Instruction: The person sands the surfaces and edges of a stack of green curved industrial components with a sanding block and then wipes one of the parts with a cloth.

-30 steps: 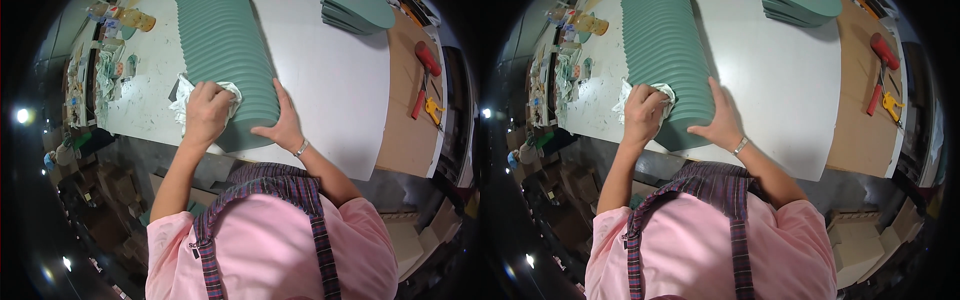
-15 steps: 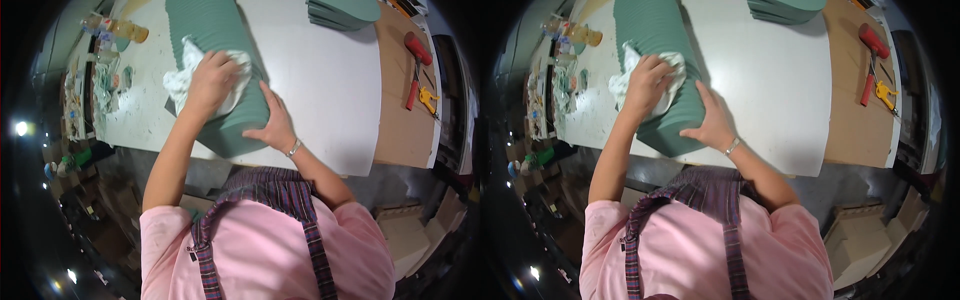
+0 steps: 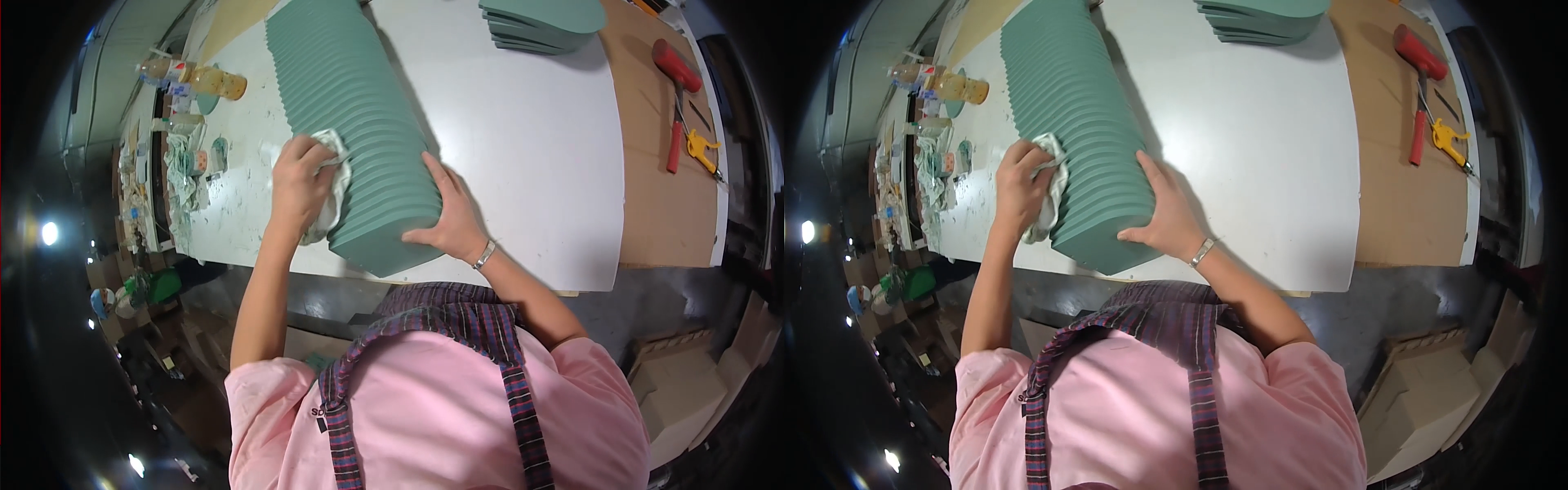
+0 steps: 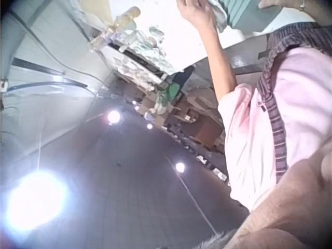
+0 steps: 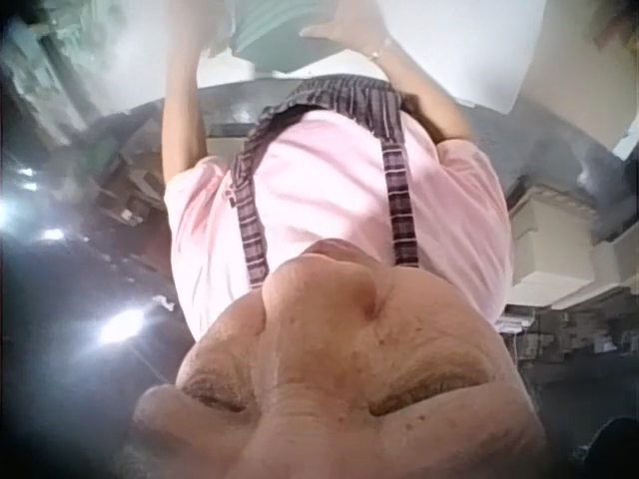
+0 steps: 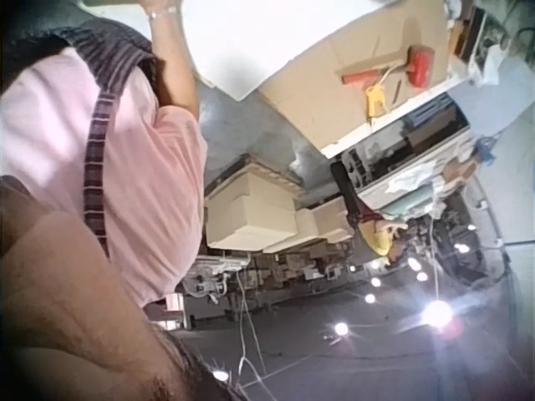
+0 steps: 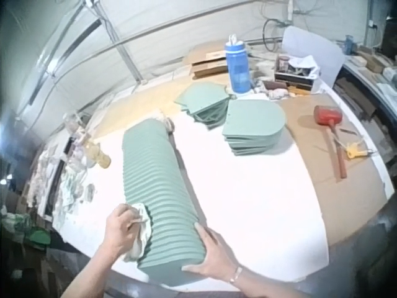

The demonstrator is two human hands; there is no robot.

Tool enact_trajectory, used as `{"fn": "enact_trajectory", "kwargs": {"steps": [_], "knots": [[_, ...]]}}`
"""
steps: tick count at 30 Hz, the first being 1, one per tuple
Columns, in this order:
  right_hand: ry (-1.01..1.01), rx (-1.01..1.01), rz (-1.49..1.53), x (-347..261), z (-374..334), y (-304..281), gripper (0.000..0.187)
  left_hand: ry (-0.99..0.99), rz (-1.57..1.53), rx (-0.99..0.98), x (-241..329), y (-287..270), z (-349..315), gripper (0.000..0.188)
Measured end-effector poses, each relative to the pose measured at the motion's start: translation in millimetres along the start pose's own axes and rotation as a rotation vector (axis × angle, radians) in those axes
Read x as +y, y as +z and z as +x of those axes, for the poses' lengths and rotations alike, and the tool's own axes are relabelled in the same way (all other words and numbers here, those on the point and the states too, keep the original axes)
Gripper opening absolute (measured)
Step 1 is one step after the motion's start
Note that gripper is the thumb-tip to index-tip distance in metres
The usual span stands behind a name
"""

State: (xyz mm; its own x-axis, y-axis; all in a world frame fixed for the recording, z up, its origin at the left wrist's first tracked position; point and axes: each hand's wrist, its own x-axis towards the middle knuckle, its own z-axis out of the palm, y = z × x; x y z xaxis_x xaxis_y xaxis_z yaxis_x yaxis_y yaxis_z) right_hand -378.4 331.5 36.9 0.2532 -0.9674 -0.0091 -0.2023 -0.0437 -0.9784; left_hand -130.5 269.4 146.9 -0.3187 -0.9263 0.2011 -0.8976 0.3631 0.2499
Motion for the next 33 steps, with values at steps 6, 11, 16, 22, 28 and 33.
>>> {"fn": "enact_trajectory", "kwargs": {"steps": [6, 11, 16, 22, 28, 33], "knots": [[-0.032, -0.026, 0.017, 2, 2, 3, 0.127, 0.091, -0.243, 0.041, 38, 21, 35, 0.033], [-0.029, 0.000, 0.007, 1, 0, 3, 0.128, -0.002, -0.178, 0.029, -20, 0, -28, 0.027], [-0.002, -0.019, 0.001, 1, 0, 3, 0.127, -0.117, -0.321, 0.100, 12, 0, 4, 0.016], [-0.030, 0.007, -0.001, 3, 0, 2, 0.127, 0.047, -0.151, 0.000, 20, 13, 0, 0.018], [-0.010, -0.012, 0.035, 2, 0, 5, 0.127, 0.066, -0.122, 0.051, 41, 27, 17, 0.017], [-0.022, -0.034, 0.030, -1, 0, -1, 0.127, -0.042, -0.069, 0.022, 24, 8, -7, 0.013]]}}
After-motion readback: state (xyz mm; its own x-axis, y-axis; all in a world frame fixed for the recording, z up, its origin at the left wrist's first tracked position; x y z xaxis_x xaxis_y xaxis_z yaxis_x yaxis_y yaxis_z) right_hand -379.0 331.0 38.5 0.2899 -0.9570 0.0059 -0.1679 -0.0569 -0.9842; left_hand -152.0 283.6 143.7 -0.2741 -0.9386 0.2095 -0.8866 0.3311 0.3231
